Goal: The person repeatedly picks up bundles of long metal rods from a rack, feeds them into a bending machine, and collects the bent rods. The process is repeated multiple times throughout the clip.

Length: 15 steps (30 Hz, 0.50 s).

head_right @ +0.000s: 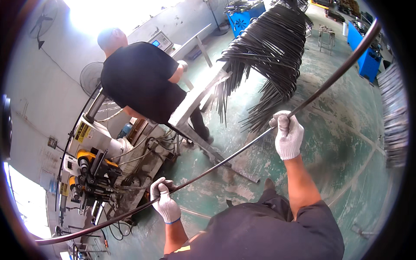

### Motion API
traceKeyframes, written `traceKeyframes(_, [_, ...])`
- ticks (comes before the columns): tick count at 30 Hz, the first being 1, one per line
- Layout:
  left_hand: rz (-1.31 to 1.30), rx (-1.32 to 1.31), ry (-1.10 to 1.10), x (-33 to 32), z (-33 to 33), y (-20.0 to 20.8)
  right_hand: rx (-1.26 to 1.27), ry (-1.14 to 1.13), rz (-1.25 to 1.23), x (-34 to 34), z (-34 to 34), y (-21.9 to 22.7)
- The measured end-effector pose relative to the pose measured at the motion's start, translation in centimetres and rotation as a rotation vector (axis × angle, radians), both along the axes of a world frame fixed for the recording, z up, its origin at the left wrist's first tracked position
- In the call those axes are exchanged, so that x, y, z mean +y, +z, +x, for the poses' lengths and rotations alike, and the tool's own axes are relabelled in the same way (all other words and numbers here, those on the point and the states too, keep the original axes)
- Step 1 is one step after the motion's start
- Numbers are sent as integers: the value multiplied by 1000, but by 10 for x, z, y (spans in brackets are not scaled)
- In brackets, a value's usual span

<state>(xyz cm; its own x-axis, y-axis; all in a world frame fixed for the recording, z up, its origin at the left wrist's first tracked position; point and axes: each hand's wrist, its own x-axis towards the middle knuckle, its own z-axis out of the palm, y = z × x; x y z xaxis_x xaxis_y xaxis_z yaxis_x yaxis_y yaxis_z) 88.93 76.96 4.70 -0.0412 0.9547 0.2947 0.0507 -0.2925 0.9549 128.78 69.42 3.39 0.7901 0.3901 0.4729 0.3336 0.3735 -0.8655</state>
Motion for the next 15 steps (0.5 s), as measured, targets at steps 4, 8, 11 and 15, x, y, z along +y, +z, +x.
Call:
traceKeyframes(4, [60,12,55,14,54,16,-51,78,11,49,66,30])
traceKeyframes(8, [59,55,92,19,88,34,-60,114,-4,100,104,43])
traceKeyframes(11, [95,78,106,33,94,40,-72,142,3,130,113,44])
traceKeyframes(15, [65,70,125,47,85,46,-27,236,-20,154,109,37])
